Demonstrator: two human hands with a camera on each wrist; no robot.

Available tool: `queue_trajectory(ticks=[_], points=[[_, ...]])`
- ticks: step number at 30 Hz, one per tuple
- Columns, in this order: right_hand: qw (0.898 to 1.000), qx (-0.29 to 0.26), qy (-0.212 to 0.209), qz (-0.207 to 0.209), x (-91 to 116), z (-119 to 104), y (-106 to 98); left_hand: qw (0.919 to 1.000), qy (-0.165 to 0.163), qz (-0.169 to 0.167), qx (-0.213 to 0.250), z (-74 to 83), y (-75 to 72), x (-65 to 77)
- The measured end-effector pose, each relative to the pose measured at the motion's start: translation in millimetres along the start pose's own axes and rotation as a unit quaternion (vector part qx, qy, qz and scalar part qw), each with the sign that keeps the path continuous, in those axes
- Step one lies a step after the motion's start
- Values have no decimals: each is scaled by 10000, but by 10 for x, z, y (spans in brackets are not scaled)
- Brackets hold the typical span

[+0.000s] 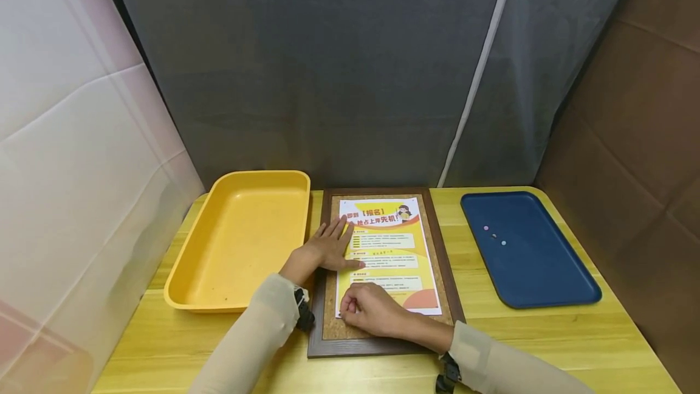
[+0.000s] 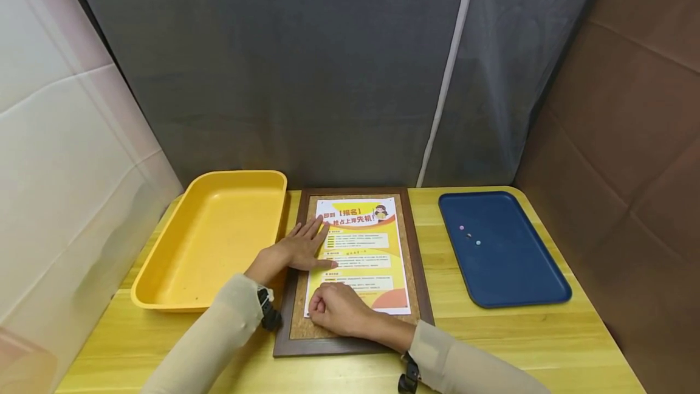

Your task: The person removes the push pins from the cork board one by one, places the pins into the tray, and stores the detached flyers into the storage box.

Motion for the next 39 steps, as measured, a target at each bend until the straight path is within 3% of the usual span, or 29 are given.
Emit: queue_trajectory(ticks=[10,23,39], points=[[9986,-527,108,-17,66,77,-61,10000,10,12,26,15,-9,19],[9965,-826,79,79,166,171,-235,10000,-82,-39,-21,22,-30,51],[9975,-599,327,156,227,292,-606,9999,-101,-59,34,16,-6,28]])
Point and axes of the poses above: each hand's wrist, its own x-axis away from the middle knuckle, its own y-axis out of the palm, z = x × y, the point moved 6 cm from there along -x, towards the middle knuckle, and after that the axes turned 4 degrees about -y, right-handed, at the moved point
